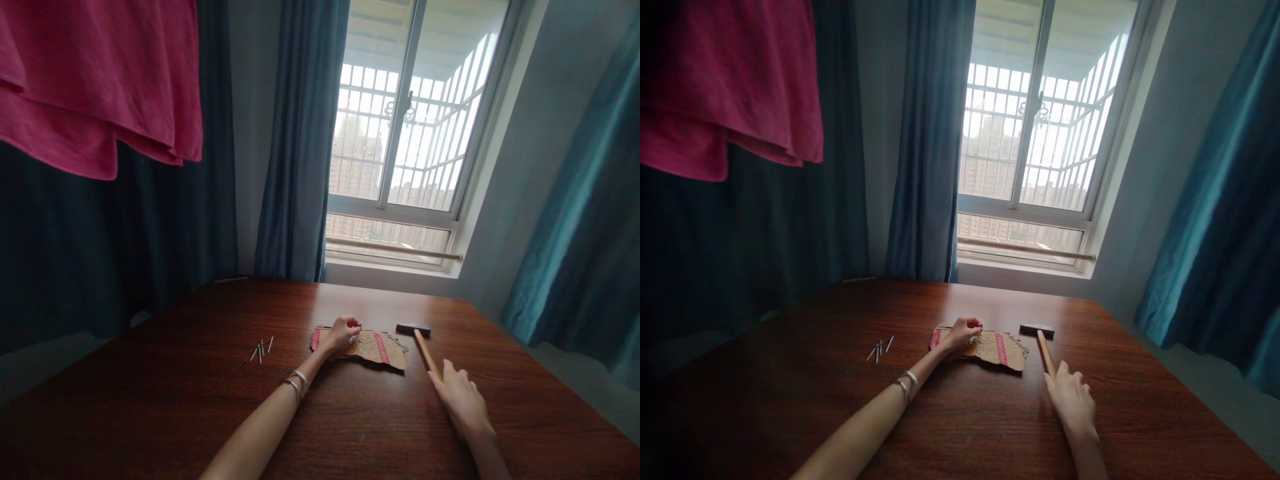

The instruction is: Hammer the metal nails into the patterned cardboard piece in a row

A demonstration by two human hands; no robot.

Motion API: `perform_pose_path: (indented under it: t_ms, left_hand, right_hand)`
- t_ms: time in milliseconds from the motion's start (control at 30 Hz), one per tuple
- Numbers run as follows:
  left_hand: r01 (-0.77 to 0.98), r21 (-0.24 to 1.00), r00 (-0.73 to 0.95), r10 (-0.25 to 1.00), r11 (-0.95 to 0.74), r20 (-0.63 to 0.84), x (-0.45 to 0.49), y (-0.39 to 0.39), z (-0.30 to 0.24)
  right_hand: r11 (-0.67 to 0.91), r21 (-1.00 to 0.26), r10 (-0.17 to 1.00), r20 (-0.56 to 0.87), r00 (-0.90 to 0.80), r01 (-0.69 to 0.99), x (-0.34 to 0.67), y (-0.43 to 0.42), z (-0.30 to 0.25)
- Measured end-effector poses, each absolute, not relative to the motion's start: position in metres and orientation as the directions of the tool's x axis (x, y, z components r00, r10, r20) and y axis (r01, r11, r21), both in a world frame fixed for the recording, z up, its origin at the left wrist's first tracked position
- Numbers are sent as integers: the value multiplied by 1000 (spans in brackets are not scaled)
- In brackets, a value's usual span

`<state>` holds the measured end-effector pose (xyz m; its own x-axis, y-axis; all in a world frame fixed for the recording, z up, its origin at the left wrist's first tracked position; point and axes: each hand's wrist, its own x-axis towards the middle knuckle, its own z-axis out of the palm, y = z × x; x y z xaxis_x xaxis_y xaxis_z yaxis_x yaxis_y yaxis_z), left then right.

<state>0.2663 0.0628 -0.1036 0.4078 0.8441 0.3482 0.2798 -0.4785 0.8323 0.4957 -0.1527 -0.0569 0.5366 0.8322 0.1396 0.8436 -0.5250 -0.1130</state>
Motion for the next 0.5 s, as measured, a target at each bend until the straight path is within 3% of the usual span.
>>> perform_pose_path:
  t_ms: [167, 267, 367, 500]
  left_hand:
    - [273, 836, 414, 843, -476, 345, 266, 63, -104]
    - [268, 839, 410, 844, -474, 345, 266, 62, -104]
    - [275, 838, 405, 847, -472, 344, 266, 62, -104]
    - [304, 829, 402, 852, -470, 336, 266, 63, -104]
  right_hand:
    - [-498, 11, 853, 188, 487, 867, 488, -178, -81]
    - [-425, 9, 894, 160, 418, 905, 491, -175, -81]
    - [-426, -127, 897, 68, 437, 896, 504, -168, -72]
    - [-378, -498, 887, 47, 460, 780, 512, -164, -55]
